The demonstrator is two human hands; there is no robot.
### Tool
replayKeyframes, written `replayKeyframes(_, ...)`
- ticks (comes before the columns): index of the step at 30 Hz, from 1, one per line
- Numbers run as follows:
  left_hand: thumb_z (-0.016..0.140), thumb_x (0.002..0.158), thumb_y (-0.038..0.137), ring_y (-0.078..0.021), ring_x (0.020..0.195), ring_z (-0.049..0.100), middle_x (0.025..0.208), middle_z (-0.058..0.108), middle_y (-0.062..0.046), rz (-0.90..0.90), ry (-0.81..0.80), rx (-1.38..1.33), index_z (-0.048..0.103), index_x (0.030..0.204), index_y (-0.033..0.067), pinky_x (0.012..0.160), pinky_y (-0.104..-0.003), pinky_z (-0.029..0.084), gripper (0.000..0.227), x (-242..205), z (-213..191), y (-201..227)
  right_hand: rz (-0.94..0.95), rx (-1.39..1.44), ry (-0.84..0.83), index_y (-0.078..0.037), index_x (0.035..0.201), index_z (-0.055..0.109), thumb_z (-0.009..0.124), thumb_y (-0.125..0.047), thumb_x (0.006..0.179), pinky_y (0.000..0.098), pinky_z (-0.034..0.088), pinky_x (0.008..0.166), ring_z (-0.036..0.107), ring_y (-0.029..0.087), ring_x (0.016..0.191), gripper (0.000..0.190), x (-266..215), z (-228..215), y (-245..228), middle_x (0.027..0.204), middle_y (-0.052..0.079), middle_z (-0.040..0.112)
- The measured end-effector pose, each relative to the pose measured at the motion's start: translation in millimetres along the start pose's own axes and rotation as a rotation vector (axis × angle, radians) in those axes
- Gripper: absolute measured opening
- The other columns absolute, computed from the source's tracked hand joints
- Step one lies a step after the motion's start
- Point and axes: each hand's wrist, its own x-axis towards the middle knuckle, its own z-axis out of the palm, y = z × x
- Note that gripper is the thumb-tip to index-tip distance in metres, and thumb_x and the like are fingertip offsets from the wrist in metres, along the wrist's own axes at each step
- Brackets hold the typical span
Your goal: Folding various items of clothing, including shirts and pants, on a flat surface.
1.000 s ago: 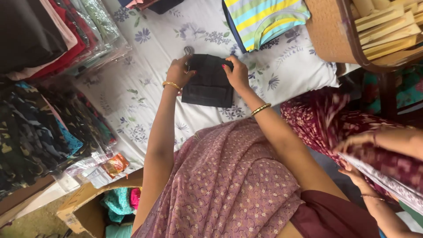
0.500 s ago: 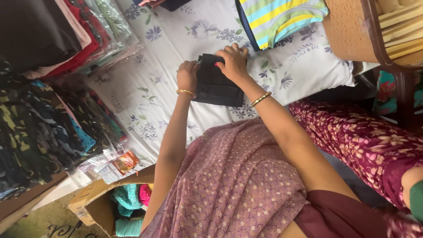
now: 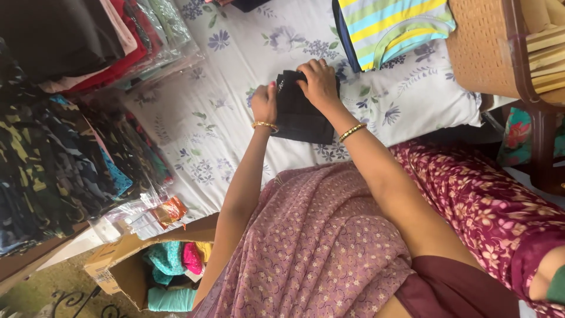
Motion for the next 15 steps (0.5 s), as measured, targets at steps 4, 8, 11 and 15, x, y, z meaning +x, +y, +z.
replayKeyframes(4,0.081,0.084,0.033,-0.0386,0.085,0.058,0.084,0.061,-0.013,0.301,0.065,0.245,0.069,0.073,0.0044,0.076,-0.049,0.047,0.033,1,-16,49,0.031,-0.072,-0.042,-0.015,0.118,0.067,0.086,-0.023,0.083,0.0479,0.044,0.087,0.056,0.031,0.111,0.041,-2,-9,2,0.111,0.006,0.061)
replayKeyframes(8,0.087,0.080,0.028,-0.0376,0.091,0.058,0.092,0.060,-0.013,0.257,0.050,0.277,0.065,0.079,0.0054,0.081,-0.048,0.049,0.032,17,-11,49,0.145,-0.202,-0.115,-0.016,0.112,0.067,0.091,-0.031,0.072,0.0512,0.045,0.083,0.055,0.033,0.112,0.049,-13,-32,10,0.109,0.007,0.062)
replayKeyframes(11,0.089,0.075,0.019,-0.0378,0.097,0.060,0.108,0.060,-0.016,0.176,-0.008,0.135,0.061,0.109,0.0038,0.081,-0.046,0.052,0.046,29,-5,41,0.290,-0.189,-0.158,-0.016,0.120,0.067,0.091,-0.027,0.068,0.0472,0.050,0.087,0.058,0.037,0.113,0.058,-20,-28,30,0.117,0.012,0.063)
replayKeyframes(15,0.090,0.070,0.012,-0.0295,0.088,0.070,0.099,0.068,-0.013,-0.002,-0.224,0.029,0.055,0.125,0.0042,0.075,-0.040,0.057,0.065,50,-4,25,0.439,-0.032,-0.379,-0.013,0.121,0.067,0.092,-0.028,0.067,0.0452,0.051,0.090,0.065,0.038,0.106,0.062,-2,-30,47,0.112,0.017,0.070)
